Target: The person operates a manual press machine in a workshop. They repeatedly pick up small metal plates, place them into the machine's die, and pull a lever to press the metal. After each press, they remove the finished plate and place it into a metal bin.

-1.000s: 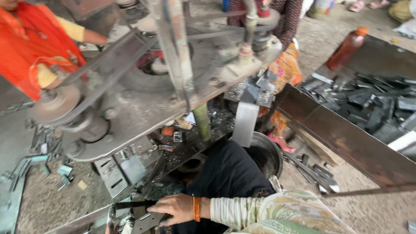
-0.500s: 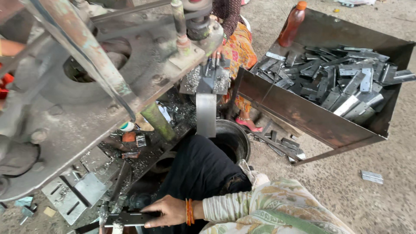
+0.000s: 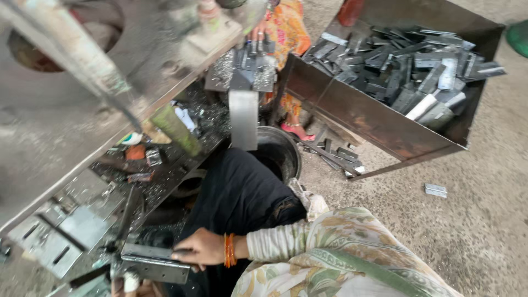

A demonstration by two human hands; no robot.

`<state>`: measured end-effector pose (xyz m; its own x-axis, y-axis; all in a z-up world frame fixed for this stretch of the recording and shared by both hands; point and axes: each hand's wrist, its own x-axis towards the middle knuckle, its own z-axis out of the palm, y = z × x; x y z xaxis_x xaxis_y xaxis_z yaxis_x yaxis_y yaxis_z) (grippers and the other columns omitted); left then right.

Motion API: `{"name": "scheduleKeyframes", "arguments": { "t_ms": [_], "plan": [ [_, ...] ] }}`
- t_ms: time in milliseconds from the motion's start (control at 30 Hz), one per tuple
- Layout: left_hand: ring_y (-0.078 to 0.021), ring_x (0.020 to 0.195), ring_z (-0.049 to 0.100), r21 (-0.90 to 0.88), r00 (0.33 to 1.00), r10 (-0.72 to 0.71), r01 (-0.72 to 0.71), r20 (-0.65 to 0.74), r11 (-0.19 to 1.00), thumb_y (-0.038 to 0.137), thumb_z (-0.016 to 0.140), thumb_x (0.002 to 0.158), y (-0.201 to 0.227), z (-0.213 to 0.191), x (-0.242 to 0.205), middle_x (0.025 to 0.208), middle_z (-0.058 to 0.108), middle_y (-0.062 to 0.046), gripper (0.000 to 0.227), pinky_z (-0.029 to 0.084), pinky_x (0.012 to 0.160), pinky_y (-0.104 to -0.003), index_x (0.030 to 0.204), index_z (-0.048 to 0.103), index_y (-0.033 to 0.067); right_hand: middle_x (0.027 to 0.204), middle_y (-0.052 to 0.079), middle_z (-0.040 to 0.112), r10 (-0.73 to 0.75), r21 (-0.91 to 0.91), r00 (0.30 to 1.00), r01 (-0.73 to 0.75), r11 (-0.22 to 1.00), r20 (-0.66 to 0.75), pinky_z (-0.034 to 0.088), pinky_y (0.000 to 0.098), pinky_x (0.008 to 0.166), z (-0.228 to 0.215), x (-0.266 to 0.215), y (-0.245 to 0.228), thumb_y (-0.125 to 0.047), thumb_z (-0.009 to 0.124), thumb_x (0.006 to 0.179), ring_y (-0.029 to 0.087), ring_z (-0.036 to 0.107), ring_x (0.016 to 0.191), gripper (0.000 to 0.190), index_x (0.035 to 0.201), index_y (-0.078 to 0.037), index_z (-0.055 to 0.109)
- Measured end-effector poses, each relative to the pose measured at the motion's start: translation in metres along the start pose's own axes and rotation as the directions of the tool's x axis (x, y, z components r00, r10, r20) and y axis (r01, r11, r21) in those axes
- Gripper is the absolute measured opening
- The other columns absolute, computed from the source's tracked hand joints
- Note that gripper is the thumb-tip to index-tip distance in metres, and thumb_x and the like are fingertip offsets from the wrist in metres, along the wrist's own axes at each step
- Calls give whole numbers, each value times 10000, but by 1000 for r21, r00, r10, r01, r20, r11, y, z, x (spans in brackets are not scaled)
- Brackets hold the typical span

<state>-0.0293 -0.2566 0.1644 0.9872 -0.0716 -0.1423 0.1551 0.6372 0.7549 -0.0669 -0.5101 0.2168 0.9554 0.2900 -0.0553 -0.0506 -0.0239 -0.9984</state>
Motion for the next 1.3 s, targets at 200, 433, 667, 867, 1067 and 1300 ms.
{"name": "scheduleKeyframes", "arguments": {
  "t_ms": [200,433,667,867,1067,1300],
  "plan": [
    [-185,1018,678,-35,998,39,-41,-44,999,3,711,918,-10,-11,10,1223,684,-89,536,560,820,-296,1431,555,-12,874,110,729,92,389,996,-82,918,-8,548,244,475,14,3,1,-180,586,1077,127,698,620,325,1272,69,661],
    [-181,1056,687,9,944,152,-156,-293,988,78,681,917,17,16,10,1246,664,-60,542,612,842,-350,1431,513,47,785,96,723,145,404,986,-165,900,80,526,256,421,8,51,-10,-213,596,1041,138,676,547,319,1185,60,678],
    [-191,976,654,220,880,299,-230,-370,948,50,662,985,30,-15,35,1199,699,-97,409,526,795,-303,1383,603,-26,813,132,725,207,428,962,-265,864,178,527,306,465,-2,180,23,-226,627,1035,198,695,579,308,1188,41,652],
    [-245,1097,729,885,837,485,-1,-253,465,158,754,894,31,-28,70,1230,707,-137,471,578,951,-349,1321,614,18,1104,153,726,283,525,895,-434,732,345,643,357,814,5,242,69,-131,607,981,250,754,987,322,1252,45,596],
    [-367,1402,358,949,920,379,29,97,-313,400,757,849,23,-5,115,1551,480,-140,709,365,1092,-614,1470,562,118,1300,167,654,254,236,954,-287,928,162,622,385,878,-9,224,72,-107,668,906,255,697,1138,509,1394,-33,543],
    [-307,1512,211,788,980,187,60,71,-612,541,490,986,19,1,167,1475,529,17,527,89,1178,-732,1364,624,199,1339,225,631,-79,-750,928,343,566,364,543,464,972,-14,155,16,-342,769,902,398,651,1188,658,1414,-5,532]
  ]
}}
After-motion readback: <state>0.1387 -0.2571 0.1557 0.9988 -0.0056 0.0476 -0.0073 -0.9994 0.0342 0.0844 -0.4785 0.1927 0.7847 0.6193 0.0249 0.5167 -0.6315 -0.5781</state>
